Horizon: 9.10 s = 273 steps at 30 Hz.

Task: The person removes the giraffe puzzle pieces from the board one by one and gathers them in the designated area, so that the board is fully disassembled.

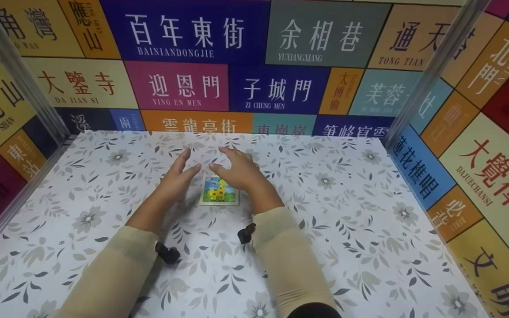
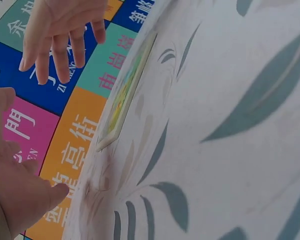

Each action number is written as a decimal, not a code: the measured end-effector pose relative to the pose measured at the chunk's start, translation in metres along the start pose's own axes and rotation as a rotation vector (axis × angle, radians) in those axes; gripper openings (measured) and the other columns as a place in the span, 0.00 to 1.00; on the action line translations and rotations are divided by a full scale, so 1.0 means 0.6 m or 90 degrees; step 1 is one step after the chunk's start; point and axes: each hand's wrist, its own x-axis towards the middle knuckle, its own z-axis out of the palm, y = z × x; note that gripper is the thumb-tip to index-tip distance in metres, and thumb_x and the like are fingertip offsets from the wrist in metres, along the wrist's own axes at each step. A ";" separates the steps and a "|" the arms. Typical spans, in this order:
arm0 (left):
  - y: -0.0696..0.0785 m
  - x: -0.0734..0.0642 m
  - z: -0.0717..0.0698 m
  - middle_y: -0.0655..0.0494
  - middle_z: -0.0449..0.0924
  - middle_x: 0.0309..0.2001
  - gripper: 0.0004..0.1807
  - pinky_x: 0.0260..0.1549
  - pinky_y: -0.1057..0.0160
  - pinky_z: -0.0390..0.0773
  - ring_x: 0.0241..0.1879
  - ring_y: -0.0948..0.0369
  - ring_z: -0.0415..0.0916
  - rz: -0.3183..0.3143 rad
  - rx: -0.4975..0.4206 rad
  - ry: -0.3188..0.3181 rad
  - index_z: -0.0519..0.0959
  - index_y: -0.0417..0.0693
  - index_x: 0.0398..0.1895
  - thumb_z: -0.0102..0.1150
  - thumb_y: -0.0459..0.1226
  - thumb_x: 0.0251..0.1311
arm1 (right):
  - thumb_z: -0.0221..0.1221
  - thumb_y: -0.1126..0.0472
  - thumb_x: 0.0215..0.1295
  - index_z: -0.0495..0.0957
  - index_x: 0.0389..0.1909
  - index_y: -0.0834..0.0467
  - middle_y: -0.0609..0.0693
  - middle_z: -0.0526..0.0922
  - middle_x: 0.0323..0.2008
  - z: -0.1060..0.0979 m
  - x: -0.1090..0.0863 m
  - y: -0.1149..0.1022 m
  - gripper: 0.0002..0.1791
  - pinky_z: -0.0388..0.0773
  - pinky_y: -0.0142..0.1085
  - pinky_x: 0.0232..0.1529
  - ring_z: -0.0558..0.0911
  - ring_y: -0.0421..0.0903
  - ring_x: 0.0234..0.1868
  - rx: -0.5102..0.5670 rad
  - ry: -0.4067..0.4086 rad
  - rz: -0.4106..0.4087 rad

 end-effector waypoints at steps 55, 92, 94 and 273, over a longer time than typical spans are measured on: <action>-0.036 0.003 0.011 0.51 0.70 0.79 0.43 0.77 0.55 0.70 0.78 0.52 0.69 -0.006 0.008 -0.122 0.64 0.47 0.82 0.61 0.25 0.62 | 0.70 0.55 0.69 0.81 0.68 0.47 0.49 0.78 0.65 0.073 0.051 0.033 0.26 0.74 0.50 0.74 0.78 0.52 0.67 0.022 -0.128 -0.003; -0.050 0.005 0.005 0.49 0.71 0.78 0.49 0.76 0.54 0.72 0.77 0.50 0.71 0.003 -0.012 -0.133 0.64 0.47 0.83 0.68 0.22 0.55 | 0.64 0.62 0.71 0.83 0.60 0.51 0.52 0.83 0.56 0.081 0.054 0.019 0.18 0.81 0.42 0.52 0.81 0.51 0.54 0.135 -0.057 0.029; -0.050 0.005 0.006 0.49 0.69 0.79 0.49 0.75 0.53 0.73 0.77 0.50 0.70 0.006 -0.022 -0.137 0.63 0.46 0.83 0.67 0.21 0.55 | 0.63 0.63 0.72 0.84 0.60 0.52 0.53 0.84 0.55 0.080 0.053 0.020 0.17 0.81 0.40 0.48 0.82 0.51 0.52 0.147 -0.042 0.024; -0.046 -0.001 -0.006 0.57 0.70 0.79 0.49 0.80 0.56 0.66 0.79 0.56 0.68 -0.026 0.036 -0.154 0.65 0.58 0.83 0.70 0.25 0.57 | 0.65 0.67 0.68 0.86 0.56 0.51 0.51 0.83 0.47 0.060 0.047 0.034 0.17 0.78 0.40 0.46 0.79 0.49 0.47 0.136 -0.036 0.057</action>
